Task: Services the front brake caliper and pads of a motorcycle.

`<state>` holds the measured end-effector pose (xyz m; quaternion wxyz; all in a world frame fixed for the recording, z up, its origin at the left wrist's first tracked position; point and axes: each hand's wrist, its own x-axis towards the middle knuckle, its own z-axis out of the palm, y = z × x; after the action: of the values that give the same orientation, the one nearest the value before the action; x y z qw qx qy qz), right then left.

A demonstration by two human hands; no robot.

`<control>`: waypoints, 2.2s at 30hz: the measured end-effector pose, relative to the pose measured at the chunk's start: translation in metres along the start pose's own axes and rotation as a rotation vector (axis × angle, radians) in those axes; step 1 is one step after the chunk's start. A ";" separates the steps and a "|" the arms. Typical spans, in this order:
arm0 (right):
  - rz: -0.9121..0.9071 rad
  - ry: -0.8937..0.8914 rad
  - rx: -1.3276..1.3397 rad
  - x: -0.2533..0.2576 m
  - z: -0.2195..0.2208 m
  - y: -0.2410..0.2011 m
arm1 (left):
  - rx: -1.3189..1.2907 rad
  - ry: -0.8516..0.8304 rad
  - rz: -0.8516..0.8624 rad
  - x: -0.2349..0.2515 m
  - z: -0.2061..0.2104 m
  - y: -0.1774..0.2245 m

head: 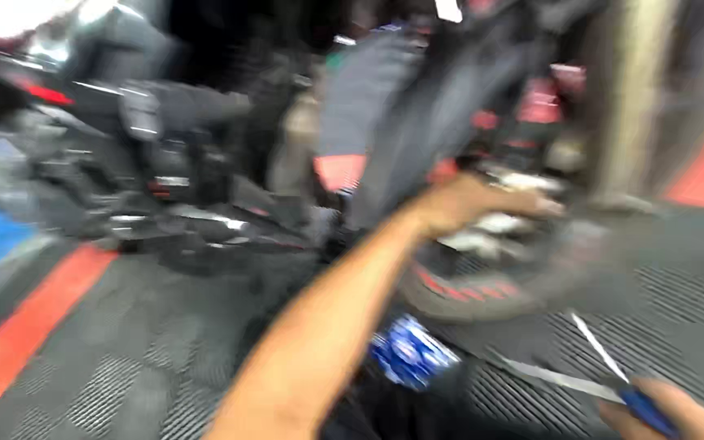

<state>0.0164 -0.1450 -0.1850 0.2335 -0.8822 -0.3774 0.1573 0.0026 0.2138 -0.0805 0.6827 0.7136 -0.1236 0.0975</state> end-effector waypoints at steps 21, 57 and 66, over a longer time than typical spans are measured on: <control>0.858 -0.183 -0.126 -0.042 0.042 0.240 | 0.217 0.410 -0.105 -0.001 0.014 -0.012; 0.928 -0.031 -0.089 0.054 0.041 0.226 | -0.684 0.444 -0.537 0.006 0.071 0.008; 1.021 0.044 0.014 0.036 0.042 0.228 | -0.598 0.458 -0.573 0.000 0.060 0.007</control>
<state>0.1565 -0.2444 -0.3447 0.1405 -0.9557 0.1077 0.2352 -0.0015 0.1538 -0.0766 0.8672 0.4514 0.2091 0.0202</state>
